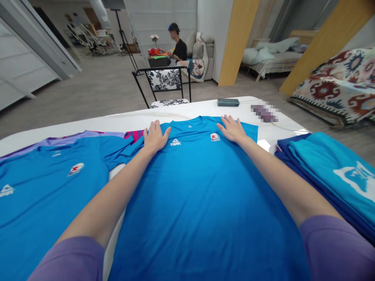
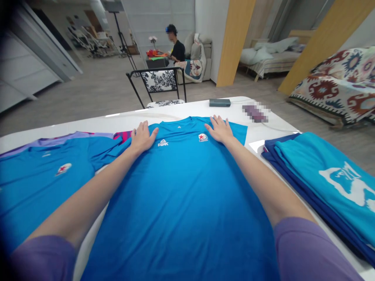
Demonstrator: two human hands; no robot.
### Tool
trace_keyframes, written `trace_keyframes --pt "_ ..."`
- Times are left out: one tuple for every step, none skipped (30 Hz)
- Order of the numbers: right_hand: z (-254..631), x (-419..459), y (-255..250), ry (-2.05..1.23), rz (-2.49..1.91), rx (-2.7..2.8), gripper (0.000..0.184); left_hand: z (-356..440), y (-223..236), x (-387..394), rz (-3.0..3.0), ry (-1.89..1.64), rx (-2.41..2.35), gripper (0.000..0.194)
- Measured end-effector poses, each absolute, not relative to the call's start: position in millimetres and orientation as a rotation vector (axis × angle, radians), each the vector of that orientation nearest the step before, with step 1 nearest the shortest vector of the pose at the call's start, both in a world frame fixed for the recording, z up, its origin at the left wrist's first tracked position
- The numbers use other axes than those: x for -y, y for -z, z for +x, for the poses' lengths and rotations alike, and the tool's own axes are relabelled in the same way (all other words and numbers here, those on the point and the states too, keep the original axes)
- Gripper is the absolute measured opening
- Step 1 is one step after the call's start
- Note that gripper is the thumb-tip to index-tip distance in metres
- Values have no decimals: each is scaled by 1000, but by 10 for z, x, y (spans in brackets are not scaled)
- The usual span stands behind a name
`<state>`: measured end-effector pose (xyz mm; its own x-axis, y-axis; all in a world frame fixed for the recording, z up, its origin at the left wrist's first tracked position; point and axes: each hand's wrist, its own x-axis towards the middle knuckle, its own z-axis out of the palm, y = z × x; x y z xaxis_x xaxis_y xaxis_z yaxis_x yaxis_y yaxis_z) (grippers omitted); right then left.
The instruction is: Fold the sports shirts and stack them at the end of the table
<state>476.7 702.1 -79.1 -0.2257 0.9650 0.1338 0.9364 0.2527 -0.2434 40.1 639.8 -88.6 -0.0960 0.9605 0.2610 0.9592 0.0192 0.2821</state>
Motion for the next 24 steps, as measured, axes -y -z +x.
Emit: trace_keyframes --pt "4924 -6936 807 -166 -1816 2267 98 287 897 -6259 2147 -590 -2232 99" --pt "5073 -6858 817 -179 -1860 2264 99 173 899 -6118 2181 -544 -2214 98" --pt "5204 -6790 814 -196 -1891 2271 100 67 888 -5979 2192 -491 -2198 96" --pt "5309 -6730 792 -214 -1911 2288 99 -22 861 -5841 2174 -446 -2194 94" --pt "5382 -6671 749 -220 -1920 2307 99 -87 815 -5699 2140 -433 -2211 91" --pt "5422 -6600 684 -203 -1921 2313 98 -123 752 -5543 2117 -460 -2240 88" --pt "5429 -6501 602 -163 -1915 2300 96 -130 673 -5360 2120 -517 -2267 85" --pt "5411 -6356 509 -110 -1896 2275 94 -108 585 -5137 2155 -588 -2278 83" --pt "5376 -6150 416 -52 -1861 2247 92 -62 496 -4862 2214 -649 -2264 82" --pt "5334 -5871 333 -1 -1804 2231 90 3 414 -4531 2290 -678 -2215 81" --pt "5298 -5519 271 29 -1729 2244 89 82 347 -4144 2371 -664 -2131 82" --pt "5274 -5099 237 35 -1649 2282 89 167 302 -3711 2440 -616 -2038 82" --pt "5267 -4628 234 21 -1571 2338 89 255 281 -3249 2501 -558 -1938 82" --pt "5280 -4128 262 -1 -1500 2409 89 342 286 -2780 2547 -492 -1844 83" --pt "5309 -3628 315 -19 -1455 2465 88 425 312 -2326 2570 -426 -1791 84" --pt "5351 -3154 386 -29 -1430 2499 89 505 354 -1910 2590 -384 -1766 86" --pt "5401 -2730 464 -42 -1428 2518 91 581 406 -1546 2611 -359 -1746 88" --pt "5455 -2372 540 -47 -1431 2522 94 655 459 -1244 2626 -346 -1748 89" --pt "5509 -2087 606 -49 -1440 2521 97 728 507 -1005 2639 -344 -1759 90" --pt "5561 -1874 654 -50 -1452 2517 98 800 545 -821 2647 -346 -1775 90" --pt "5611 -1725 684 -51 -1461 2515 99 871 572 -682 2647 -351 -1798 91" --pt "5659 -1626 695 -55 -1466 2519 99 941 587 -572 2640 -361 -1820 91" --pt "5706 -1563 690 -64 -1465 2529 99 1009 594 -479 2628 -368 -1837 91" --pt "5751 -1520 676 -76 -1460 2542 98 1073 593 -391 2612 -379 -1846 91"
